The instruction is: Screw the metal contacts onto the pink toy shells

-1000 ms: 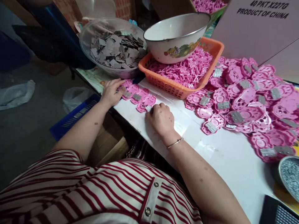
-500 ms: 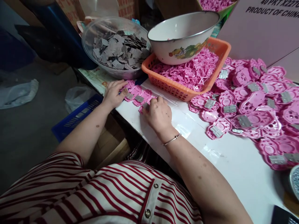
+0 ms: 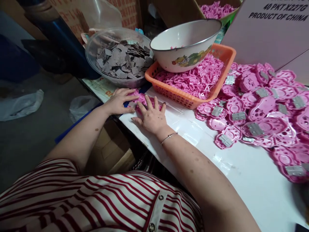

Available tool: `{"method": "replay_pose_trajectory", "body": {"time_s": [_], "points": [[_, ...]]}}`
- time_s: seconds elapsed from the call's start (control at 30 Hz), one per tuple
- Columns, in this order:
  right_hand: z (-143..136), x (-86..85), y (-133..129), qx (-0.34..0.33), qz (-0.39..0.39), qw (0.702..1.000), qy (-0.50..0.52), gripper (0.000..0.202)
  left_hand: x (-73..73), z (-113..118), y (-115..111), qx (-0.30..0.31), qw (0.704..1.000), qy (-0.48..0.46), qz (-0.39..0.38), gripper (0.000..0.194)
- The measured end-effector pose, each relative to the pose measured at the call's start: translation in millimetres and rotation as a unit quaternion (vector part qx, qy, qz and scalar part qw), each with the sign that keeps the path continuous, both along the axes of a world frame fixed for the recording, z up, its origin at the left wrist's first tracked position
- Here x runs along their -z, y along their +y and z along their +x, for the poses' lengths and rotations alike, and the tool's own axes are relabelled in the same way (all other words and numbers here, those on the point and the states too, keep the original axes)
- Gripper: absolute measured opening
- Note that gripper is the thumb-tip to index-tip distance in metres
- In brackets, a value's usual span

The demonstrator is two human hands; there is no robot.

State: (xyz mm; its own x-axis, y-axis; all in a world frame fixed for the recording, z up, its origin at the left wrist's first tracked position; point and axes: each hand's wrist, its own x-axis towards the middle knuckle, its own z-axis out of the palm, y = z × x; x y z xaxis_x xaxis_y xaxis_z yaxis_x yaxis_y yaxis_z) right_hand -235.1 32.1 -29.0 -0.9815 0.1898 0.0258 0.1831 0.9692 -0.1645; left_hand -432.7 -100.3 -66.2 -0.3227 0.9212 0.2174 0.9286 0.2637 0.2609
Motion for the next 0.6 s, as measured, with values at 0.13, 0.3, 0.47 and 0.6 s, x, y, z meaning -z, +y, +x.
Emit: {"method": "replay_pose_trajectory", "body": {"time_s": [0.13, 0.3, 0.47, 0.6], "points": [[-7.3, 3.6, 1.9, 0.002, -0.004, 1.000, -0.003, 0.068, 5.8, -3.4, 3.9, 0.019, 0.999, -0.018, 0.018, 0.060], [-7.2, 9.3, 4.4, -0.009, -0.005, 1.000, 0.007, 0.059, 9.9, 0.9, 5.7, 0.014, 0.999, -0.035, 0.028, 0.056], [2.4, 9.9, 6.5, -0.022, -0.007, 1.000, 0.019, 0.055, 8.2, 19.9, 9.7, -0.019, 0.999, -0.035, 0.023, 0.056], [17.2, 7.1, 7.1, -0.021, -0.005, 1.000, 0.013, 0.055, 7.6, 41.3, 13.8, -0.038, 0.998, -0.037, 0.039, 0.054]]}}
